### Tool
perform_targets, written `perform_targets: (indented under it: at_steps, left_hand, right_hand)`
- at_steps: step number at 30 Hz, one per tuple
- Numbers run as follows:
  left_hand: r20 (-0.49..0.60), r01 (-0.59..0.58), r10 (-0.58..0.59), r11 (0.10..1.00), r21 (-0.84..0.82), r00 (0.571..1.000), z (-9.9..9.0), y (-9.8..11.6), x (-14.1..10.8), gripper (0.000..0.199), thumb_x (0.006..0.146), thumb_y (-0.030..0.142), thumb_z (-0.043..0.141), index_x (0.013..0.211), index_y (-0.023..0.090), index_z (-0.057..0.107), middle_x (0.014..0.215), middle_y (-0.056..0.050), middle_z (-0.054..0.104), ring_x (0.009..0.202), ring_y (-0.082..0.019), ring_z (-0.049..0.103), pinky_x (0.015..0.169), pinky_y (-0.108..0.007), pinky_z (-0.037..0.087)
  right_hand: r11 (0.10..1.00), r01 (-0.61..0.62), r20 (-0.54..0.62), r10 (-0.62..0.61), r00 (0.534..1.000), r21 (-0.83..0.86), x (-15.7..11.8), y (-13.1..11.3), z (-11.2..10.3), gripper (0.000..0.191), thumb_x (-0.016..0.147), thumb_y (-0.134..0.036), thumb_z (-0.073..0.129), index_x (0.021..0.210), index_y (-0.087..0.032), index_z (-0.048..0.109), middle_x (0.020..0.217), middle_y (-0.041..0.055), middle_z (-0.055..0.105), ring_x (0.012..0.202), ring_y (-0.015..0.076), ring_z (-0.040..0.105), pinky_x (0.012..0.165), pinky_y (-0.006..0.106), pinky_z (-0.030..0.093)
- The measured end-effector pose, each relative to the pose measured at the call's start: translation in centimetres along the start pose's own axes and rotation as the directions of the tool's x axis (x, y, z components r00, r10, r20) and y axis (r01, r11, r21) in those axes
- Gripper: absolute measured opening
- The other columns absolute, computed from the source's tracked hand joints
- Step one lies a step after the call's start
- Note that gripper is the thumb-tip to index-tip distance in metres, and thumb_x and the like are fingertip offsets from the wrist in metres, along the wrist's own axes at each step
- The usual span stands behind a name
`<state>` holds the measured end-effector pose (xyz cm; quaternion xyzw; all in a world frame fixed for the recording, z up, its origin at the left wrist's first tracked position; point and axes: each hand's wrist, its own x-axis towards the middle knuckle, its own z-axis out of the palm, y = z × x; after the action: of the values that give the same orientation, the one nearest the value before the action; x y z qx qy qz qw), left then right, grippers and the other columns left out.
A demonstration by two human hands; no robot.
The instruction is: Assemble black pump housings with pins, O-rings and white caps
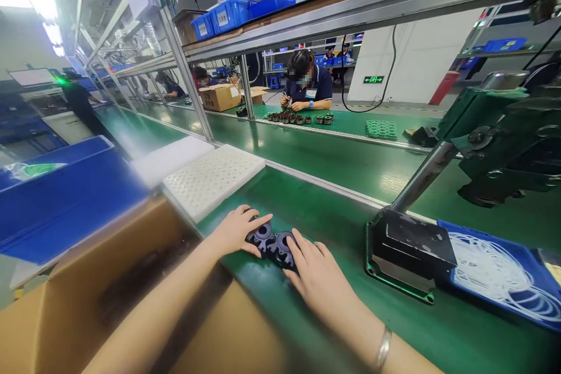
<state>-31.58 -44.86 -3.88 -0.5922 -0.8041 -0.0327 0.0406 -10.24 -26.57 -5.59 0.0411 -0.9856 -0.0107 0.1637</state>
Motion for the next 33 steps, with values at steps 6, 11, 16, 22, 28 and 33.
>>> perform_targets:
  at_steps: [6,11,16,22,28,33]
  left_hand:
    - [-0.021,0.007,-0.007,1.000,-0.003,1.000,0.1,0.8,0.8,0.100,0.064,0.077,0.065,0.150,0.037,0.033,0.116,-0.010,0.059,0.108,-0.033,0.049,0.093,-0.045,0.045]
    - [-0.033,-0.036,0.035,0.999,-0.020,0.999,0.3,1.9,1.9,0.099,0.065,0.077,0.064,0.150,0.037,0.032,0.115,-0.009,0.059,0.108,-0.032,0.049,0.094,-0.046,0.044]
    - [-0.027,-0.055,0.055,0.998,-0.017,0.998,0.3,2.3,2.2,0.099,0.067,0.078,0.060,0.151,0.034,0.032,0.119,-0.010,0.058,0.115,-0.034,0.047,0.100,-0.048,0.040]
    - [-0.026,-0.048,0.048,0.999,-0.002,0.999,0.2,1.3,2.9,0.096,0.068,0.074,0.064,0.150,0.034,0.033,0.125,-0.011,0.058,0.124,-0.035,0.046,0.103,-0.048,0.037]
    - [-0.032,-0.018,0.016,0.999,-0.041,0.999,-0.6,1.0,3.1,0.097,0.071,0.075,0.062,0.151,0.031,0.032,0.147,-0.014,0.044,0.142,-0.040,0.028,0.112,-0.060,0.023]
    - [-0.388,0.154,-0.236,0.961,-0.230,0.891,-2.0,-0.5,-3.1,0.086,0.077,0.071,0.062,0.147,0.027,0.038,0.150,-0.012,0.041,0.142,-0.035,0.031,0.117,-0.052,0.025]
  right_hand:
    - [0.999,-0.008,0.007,0.008,1.000,-0.038,-1.2,0.4,-0.1,0.048,0.100,-0.032,0.048,0.140,-0.007,0.049,0.150,0.0204,0.041,0.124,0.0342,0.051,0.099,0.053,0.045]
    - [0.997,-0.027,-0.035,0.025,0.999,-0.076,-1.7,0.8,0.2,0.046,0.101,-0.031,0.045,0.137,-0.003,0.051,0.147,0.0249,0.042,0.123,0.0361,0.051,0.098,0.055,0.044]
    - [0.997,-0.017,-0.045,0.014,0.999,-0.080,-1.9,0.9,0.4,0.047,0.101,-0.030,0.046,0.137,-0.001,0.050,0.146,0.0273,0.042,0.124,0.0371,0.050,0.099,0.055,0.043]
    - [0.996,-0.018,-0.070,0.012,0.997,-0.088,-0.3,1.2,1.1,0.047,0.100,-0.029,0.047,0.134,0.002,0.051,0.141,0.0302,0.046,0.123,0.0376,0.051,0.100,0.053,0.043]
    - [0.999,0.022,-0.155,-0.018,0.988,0.025,0.7,1.9,-0.1,0.055,0.098,-0.036,0.053,0.136,0.003,0.049,0.142,0.0308,0.044,0.128,0.0422,0.047,0.102,0.058,0.042]
    - [0.919,0.335,-0.338,-0.254,0.906,0.207,-2.5,1.6,-2.6,0.057,0.094,-0.035,0.059,0.145,-0.016,0.044,0.145,0.0157,0.049,0.135,0.0346,0.044,0.109,0.056,0.040]
